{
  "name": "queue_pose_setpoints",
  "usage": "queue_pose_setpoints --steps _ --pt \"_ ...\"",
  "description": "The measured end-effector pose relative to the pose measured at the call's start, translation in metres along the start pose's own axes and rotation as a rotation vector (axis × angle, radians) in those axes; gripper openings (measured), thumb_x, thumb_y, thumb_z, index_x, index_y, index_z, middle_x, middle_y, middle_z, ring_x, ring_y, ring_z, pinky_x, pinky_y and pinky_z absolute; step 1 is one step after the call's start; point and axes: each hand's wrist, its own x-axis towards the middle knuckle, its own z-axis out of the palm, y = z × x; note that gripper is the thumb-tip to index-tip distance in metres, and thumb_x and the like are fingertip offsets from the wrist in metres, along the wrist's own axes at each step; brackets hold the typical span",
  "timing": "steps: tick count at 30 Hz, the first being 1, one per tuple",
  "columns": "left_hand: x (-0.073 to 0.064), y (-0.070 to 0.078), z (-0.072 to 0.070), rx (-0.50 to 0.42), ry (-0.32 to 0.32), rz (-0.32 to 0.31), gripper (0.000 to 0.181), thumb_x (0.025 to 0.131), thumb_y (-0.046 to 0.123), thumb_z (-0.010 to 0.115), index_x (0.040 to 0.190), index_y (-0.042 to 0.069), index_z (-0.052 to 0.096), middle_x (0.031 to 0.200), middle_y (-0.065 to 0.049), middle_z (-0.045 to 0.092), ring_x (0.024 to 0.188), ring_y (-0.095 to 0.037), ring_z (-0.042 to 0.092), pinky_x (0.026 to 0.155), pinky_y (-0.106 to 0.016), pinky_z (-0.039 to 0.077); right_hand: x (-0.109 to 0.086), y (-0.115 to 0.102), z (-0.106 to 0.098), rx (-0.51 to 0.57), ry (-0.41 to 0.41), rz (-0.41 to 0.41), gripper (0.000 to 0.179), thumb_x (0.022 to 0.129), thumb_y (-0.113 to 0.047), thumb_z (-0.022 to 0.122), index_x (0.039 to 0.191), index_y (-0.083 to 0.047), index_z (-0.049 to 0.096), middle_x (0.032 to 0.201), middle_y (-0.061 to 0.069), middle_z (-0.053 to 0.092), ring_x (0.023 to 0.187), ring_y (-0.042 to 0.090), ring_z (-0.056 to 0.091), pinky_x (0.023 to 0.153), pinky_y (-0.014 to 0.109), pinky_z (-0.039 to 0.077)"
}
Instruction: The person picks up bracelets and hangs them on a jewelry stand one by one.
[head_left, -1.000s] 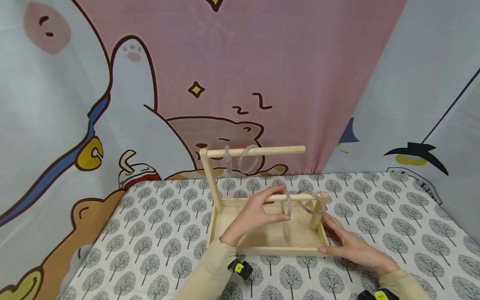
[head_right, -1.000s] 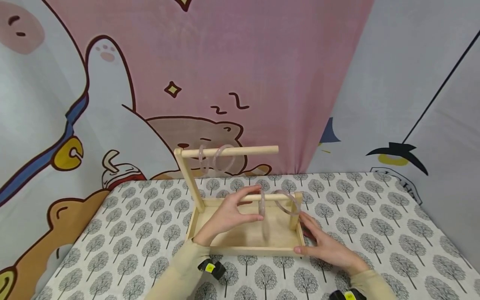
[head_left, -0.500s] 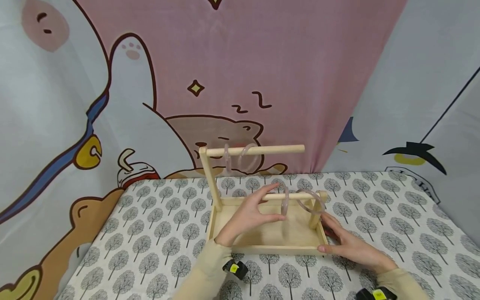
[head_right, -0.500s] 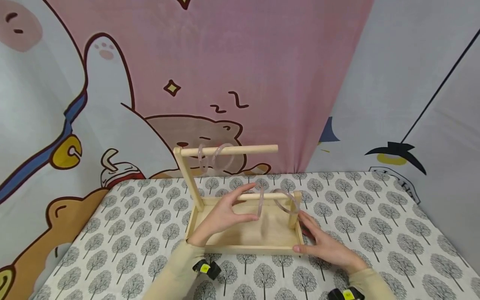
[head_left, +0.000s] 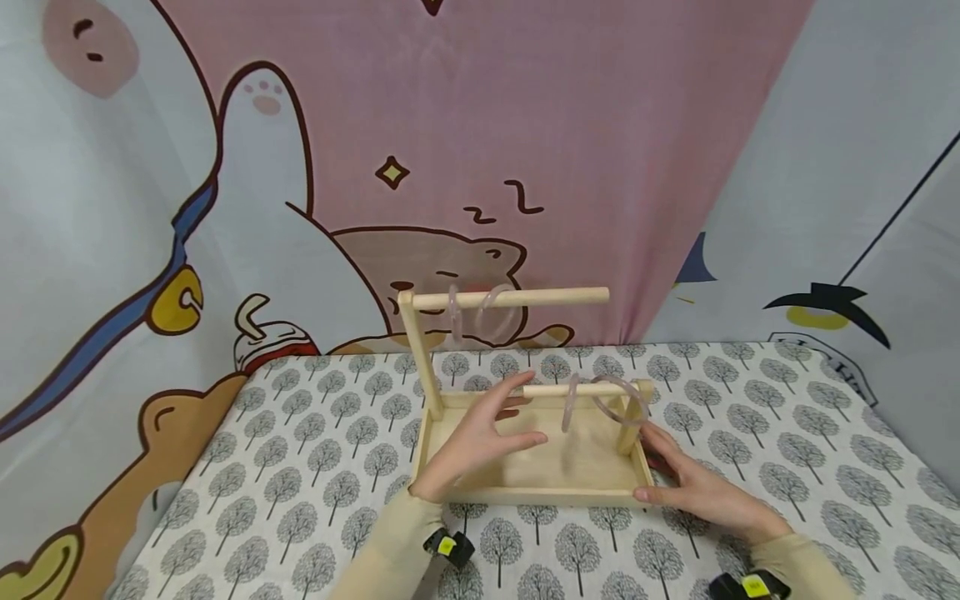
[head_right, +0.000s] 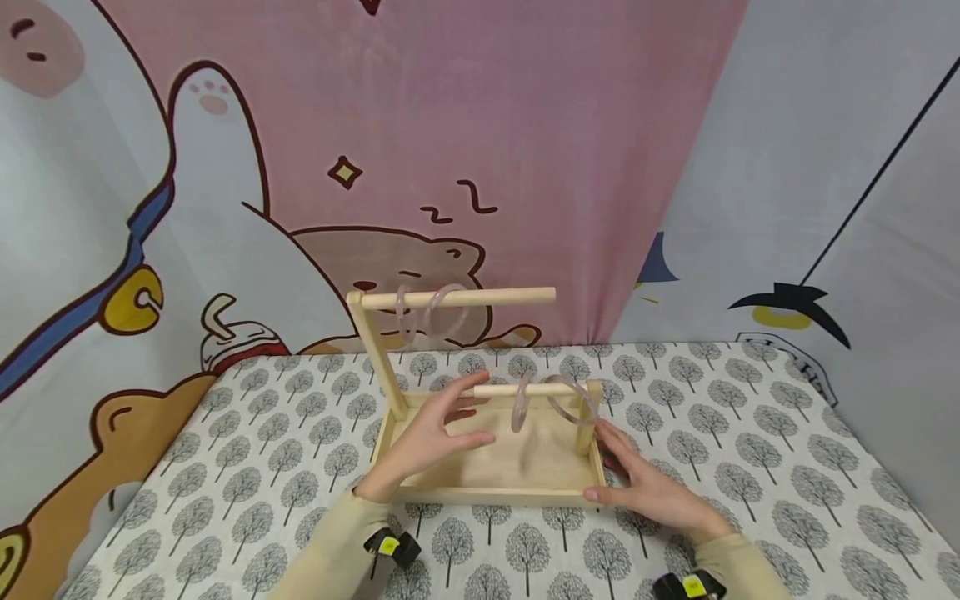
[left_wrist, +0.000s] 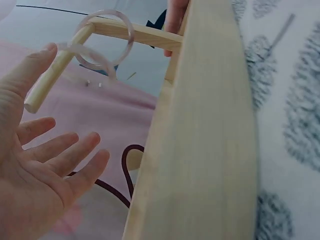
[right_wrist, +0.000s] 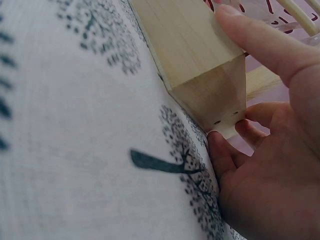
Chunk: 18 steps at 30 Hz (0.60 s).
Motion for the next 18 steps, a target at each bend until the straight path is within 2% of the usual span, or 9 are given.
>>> queue_pose_setpoints --steps 4,10,11,16,18 --pt "-0.011 -0.007 -0.006 0.019 0.004 0.001 0.075 0.085 0.024 0.075 0.149 0.019 0.036 0.149 -0.004 0.039 0.125 -0.027 0.049 0.103 -0.037 0.042 0.000 -0.002 0.000 0.001 0.000 0.013 0.096 0.088 -0.018 0.070 0.154 -0.002 0.002 0.156 0.028 -0.010 0.136 0.055 0.012 0.106 0.051 0.022" --pt "-0.027 -0.019 -0.023 0.036 0.044 0.042 0.066 0.085 0.016 0.074 0.143 0.006 0.044 0.145 -0.015 0.043 0.123 -0.037 0.050 0.103 -0.047 0.042 0.001 -0.004 -0.001 0.006 0.000 0.022 0.096 0.088 -0.019 0.070 0.154 -0.002 0.002 0.156 0.027 -0.010 0.136 0.054 0.013 0.105 0.031 0.027" --pt "-0.029 -0.021 -0.026 0.036 0.052 0.043 0.065 0.085 0.014 0.074 0.142 0.004 0.044 0.144 -0.016 0.043 0.123 -0.038 0.050 0.103 -0.049 0.042 0.002 -0.003 -0.001 0.011 0.000 0.018 0.096 0.088 -0.018 0.070 0.154 -0.001 0.002 0.156 0.028 -0.011 0.136 0.055 0.012 0.106 0.035 0.026" --pt "-0.041 -0.028 -0.040 0.011 0.093 0.035 0.061 0.085 0.011 0.074 0.139 0.000 0.046 0.142 -0.019 0.045 0.122 -0.040 0.049 0.102 -0.049 0.041 0.002 -0.001 0.000 0.038 -0.010 0.011 0.095 0.089 -0.017 0.069 0.154 0.000 0.002 0.156 0.028 -0.011 0.135 0.056 0.013 0.104 0.025 0.028" --pt "-0.045 -0.031 -0.045 -0.009 0.111 0.041 0.060 0.085 0.008 0.073 0.138 -0.002 0.047 0.141 -0.020 0.046 0.122 -0.043 0.049 0.102 -0.051 0.041 0.002 0.000 0.001 0.051 -0.014 0.001 0.094 0.089 -0.015 0.069 0.153 0.001 0.002 0.155 0.029 -0.011 0.134 0.056 0.015 0.099 0.014 0.028"
